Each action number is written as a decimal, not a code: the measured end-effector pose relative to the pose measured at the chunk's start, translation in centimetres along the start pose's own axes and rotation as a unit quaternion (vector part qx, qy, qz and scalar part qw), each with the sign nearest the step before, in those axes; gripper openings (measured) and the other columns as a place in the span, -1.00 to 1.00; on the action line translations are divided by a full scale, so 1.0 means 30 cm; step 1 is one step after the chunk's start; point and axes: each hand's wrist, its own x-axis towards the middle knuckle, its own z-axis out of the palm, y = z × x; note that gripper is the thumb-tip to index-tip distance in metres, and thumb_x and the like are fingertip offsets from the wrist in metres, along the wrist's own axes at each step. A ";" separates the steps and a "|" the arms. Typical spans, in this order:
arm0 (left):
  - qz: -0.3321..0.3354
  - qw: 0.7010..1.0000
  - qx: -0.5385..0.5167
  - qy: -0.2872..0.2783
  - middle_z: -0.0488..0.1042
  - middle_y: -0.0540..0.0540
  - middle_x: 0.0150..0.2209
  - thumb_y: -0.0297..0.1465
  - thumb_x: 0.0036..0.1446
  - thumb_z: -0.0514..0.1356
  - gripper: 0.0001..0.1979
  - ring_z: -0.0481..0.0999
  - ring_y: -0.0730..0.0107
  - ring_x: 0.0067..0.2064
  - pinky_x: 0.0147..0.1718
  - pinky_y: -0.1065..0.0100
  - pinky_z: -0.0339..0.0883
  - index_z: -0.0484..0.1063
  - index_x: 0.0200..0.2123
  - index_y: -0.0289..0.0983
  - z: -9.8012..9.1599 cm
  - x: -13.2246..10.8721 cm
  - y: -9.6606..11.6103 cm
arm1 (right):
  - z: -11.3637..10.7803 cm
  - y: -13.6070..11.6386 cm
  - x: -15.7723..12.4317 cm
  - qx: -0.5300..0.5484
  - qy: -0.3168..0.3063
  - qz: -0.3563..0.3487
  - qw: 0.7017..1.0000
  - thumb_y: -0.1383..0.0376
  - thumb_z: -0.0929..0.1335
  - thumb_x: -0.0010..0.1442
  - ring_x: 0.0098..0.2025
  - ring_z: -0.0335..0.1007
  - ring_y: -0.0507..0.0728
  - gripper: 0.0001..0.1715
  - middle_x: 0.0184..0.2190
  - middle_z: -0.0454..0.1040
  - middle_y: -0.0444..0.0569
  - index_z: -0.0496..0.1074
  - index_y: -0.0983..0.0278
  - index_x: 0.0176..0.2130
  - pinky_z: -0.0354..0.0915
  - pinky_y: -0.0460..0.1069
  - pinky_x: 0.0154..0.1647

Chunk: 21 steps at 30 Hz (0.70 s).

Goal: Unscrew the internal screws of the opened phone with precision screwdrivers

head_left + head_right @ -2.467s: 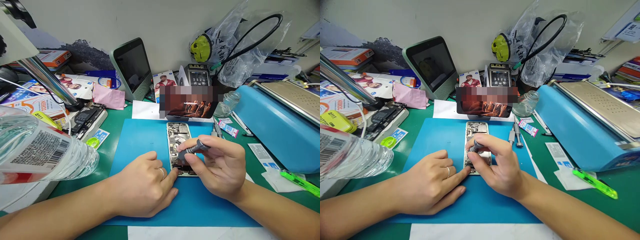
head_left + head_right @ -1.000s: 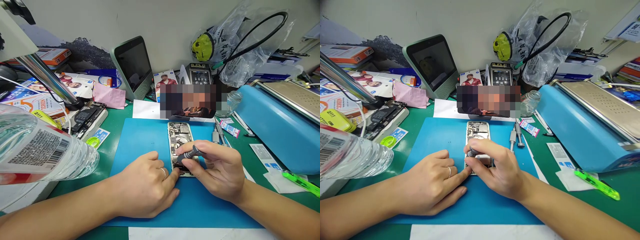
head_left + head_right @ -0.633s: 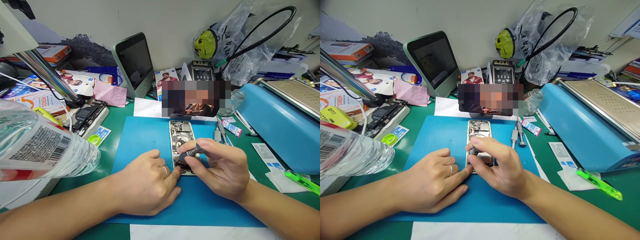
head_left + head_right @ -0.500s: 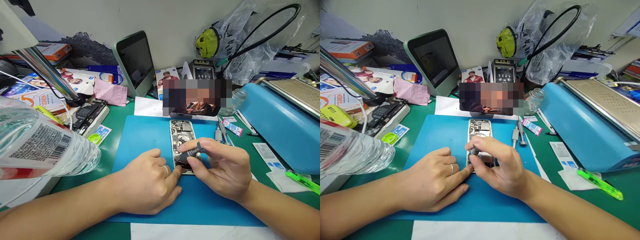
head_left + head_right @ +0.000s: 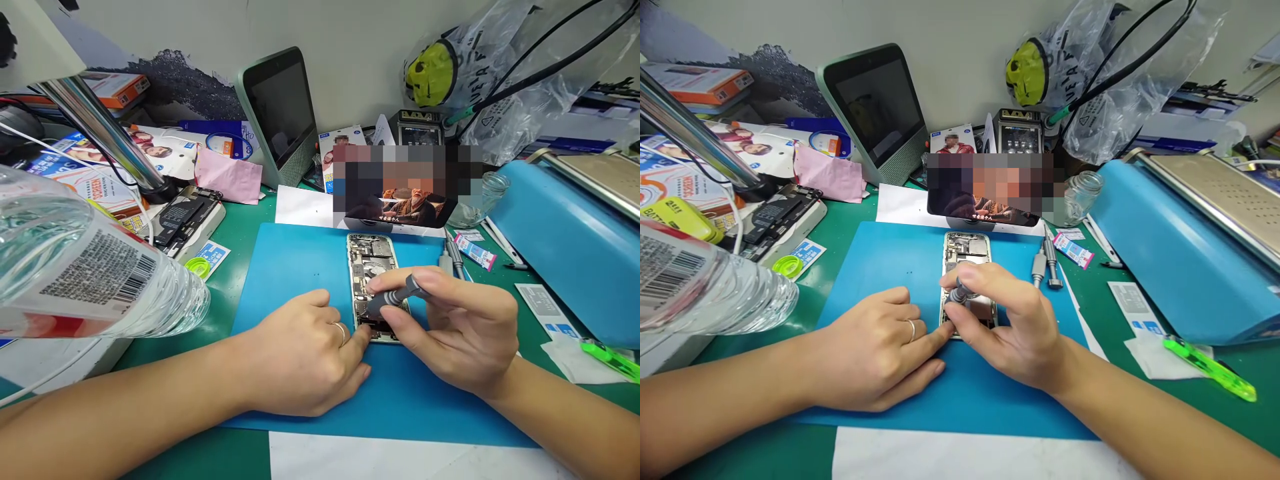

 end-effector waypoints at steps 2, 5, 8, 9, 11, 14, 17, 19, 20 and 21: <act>0.001 1.000 0.000 0.001 0.45 -0.05 -0.56 -0.36 0.39 0.05 -0.63 0.37 0.31 -0.52 -0.46 0.20 0.01 0.52 -0.02 -0.53 0.000 -0.001 0.001 | 0.003 -0.002 0.003 0.004 0.005 0.001 1.000 0.62 0.40 0.14 -0.13 0.62 0.12 -0.15 -0.12 0.59 -0.02 0.23 0.06 0.28 0.62 0.04 -0.17; 0.002 1.000 0.001 0.002 0.45 -0.05 -0.57 -0.36 0.40 0.04 -0.63 0.37 0.31 -0.52 -0.46 0.19 0.02 0.51 -0.01 -0.53 0.001 -0.003 0.002 | 0.007 -0.005 0.002 0.013 0.009 0.005 1.000 0.63 0.41 0.13 -0.14 0.61 0.12 -0.14 -0.13 0.59 -0.03 0.24 0.05 0.28 0.62 0.04 -0.19; 0.001 1.000 -0.001 0.004 0.45 -0.04 -0.56 -0.36 0.40 0.03 -0.63 0.37 0.31 -0.52 -0.46 0.19 0.05 0.51 -0.02 -0.53 0.003 -0.003 0.003 | 0.010 -0.006 -0.003 0.012 0.004 0.014 1.000 0.62 0.40 0.14 -0.16 0.61 0.13 -0.14 -0.13 0.59 -0.03 0.22 0.03 0.28 0.62 0.04 -0.25; 0.001 1.000 -0.001 0.006 0.45 -0.04 -0.56 -0.36 0.40 0.03 -0.63 0.38 0.31 -0.52 -0.46 0.18 0.06 0.51 -0.02 -0.52 0.004 -0.002 0.003 | 0.011 -0.005 -0.004 0.012 0.003 0.016 1.000 0.62 0.40 0.14 -0.16 0.61 0.14 -0.14 -0.14 0.59 -0.03 0.22 0.03 0.28 0.62 0.03 -0.27; 0.001 1.000 0.002 0.005 0.45 -0.04 -0.56 -0.36 0.40 0.04 -0.64 0.38 0.31 -0.52 -0.47 0.18 0.07 0.51 -0.02 -0.53 0.003 -0.001 0.002 | 0.012 -0.001 -0.004 0.016 0.010 0.014 1.000 0.63 0.40 0.13 -0.16 0.61 0.13 -0.16 -0.14 0.59 -0.03 0.24 0.05 0.26 0.61 0.03 -0.28; 0.003 1.000 0.005 0.004 0.44 -0.04 -0.57 -0.37 0.40 0.03 -0.64 0.39 0.31 -0.52 -0.47 0.19 0.07 0.50 -0.02 -0.53 0.002 0.000 0.003 | 0.013 0.007 0.000 0.016 0.017 0.008 1.000 0.63 0.40 0.12 -0.17 0.60 0.13 -0.17 -0.15 0.58 -0.02 0.26 0.08 0.25 0.60 0.02 -0.30; 0.005 1.000 0.005 0.004 0.44 -0.03 -0.58 -0.37 0.40 0.03 -0.64 0.38 0.31 -0.53 -0.48 0.19 0.06 0.50 -0.03 -0.53 0.003 -0.001 0.006 | 0.010 0.014 0.003 0.008 0.010 0.002 1.000 0.64 0.40 0.12 -0.15 0.59 0.12 -0.13 -0.13 0.58 -0.02 0.23 0.06 0.28 0.60 0.02 -0.28; 0.005 1.000 0.004 0.004 0.44 -0.03 -0.58 -0.37 0.41 0.02 -0.64 0.38 0.31 -0.53 -0.48 0.19 0.05 0.50 -0.03 -0.53 0.004 -0.001 0.006 | 0.009 0.017 0.002 0.006 0.010 -0.010 1.000 0.65 0.40 0.10 -0.13 0.59 0.12 -0.10 -0.12 0.57 -0.01 0.22 0.06 0.29 0.61 0.03 -0.24; 0.005 1.000 0.004 0.005 0.44 -0.03 -0.58 -0.37 0.41 0.02 -0.64 0.38 0.31 -0.53 -0.48 0.19 0.05 0.50 -0.03 -0.53 0.004 -0.001 0.006 | 0.008 0.017 0.002 0.005 0.009 -0.014 1.000 0.65 0.40 0.10 -0.12 0.59 0.12 -0.09 -0.11 0.57 0.00 0.21 0.07 0.30 0.61 0.04 -0.23; 0.005 1.000 0.004 0.006 0.44 -0.03 -0.58 -0.37 0.41 0.02 -0.64 0.38 0.32 -0.53 -0.48 0.19 0.05 0.50 -0.03 -0.53 0.004 -0.001 0.006 | 0.007 0.017 0.001 0.002 0.008 -0.016 1.000 0.65 0.40 0.10 -0.12 0.59 0.13 -0.09 -0.11 0.57 0.00 0.21 0.07 0.30 0.61 0.04 -0.22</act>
